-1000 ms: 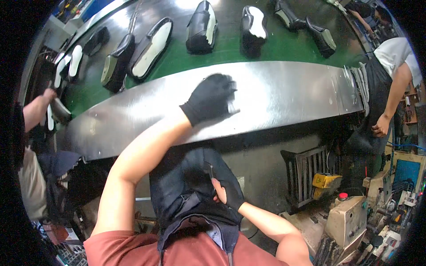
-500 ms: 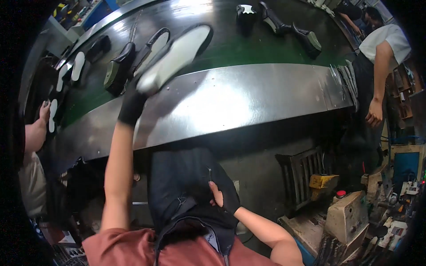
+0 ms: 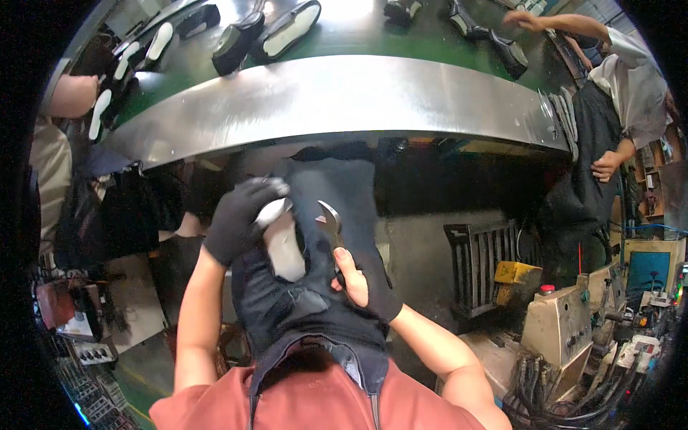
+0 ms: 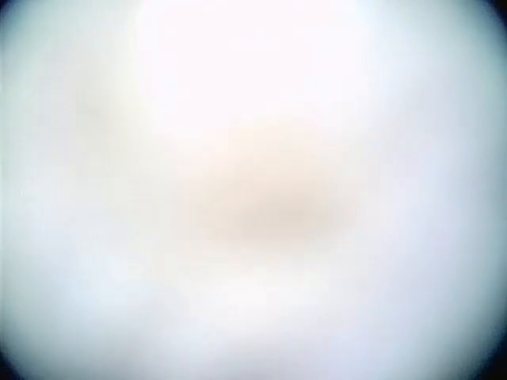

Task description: Manually trim and refine shoe components using a sharp tool on an assembly line.

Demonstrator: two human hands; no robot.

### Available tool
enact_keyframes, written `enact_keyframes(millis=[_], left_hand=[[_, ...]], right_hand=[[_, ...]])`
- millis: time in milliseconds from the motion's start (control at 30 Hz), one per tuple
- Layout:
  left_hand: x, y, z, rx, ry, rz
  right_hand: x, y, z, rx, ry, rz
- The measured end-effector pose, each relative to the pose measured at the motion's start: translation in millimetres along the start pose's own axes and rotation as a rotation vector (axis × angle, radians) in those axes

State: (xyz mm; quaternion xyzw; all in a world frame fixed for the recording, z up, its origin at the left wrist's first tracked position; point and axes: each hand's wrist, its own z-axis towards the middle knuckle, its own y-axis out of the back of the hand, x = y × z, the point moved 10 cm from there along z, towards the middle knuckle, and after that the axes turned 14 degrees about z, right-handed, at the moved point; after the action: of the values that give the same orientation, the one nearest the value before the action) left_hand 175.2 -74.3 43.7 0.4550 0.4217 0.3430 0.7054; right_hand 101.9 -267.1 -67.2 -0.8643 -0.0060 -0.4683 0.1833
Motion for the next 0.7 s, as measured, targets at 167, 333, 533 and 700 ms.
enact_keyframes(millis=[167, 333, 533, 700], left_hand=[[49, -62, 45, 0.125, 0.287, -0.528], [69, -108, 45, 0.11, 0.248, -1.0], [56, -96, 45, 0.109, 0.293, -1.156], [63, -93, 33, -0.05, 0.258, -1.261]], right_hand=[[-30, -25, -21, 0.057, -0.118, -0.013], [1, -41, 27, 0.152, 0.152, -0.454], [14, -56, 67, 0.378, -0.331, 0.133], [16, -74, 50, 0.218, 0.108, -0.404]])
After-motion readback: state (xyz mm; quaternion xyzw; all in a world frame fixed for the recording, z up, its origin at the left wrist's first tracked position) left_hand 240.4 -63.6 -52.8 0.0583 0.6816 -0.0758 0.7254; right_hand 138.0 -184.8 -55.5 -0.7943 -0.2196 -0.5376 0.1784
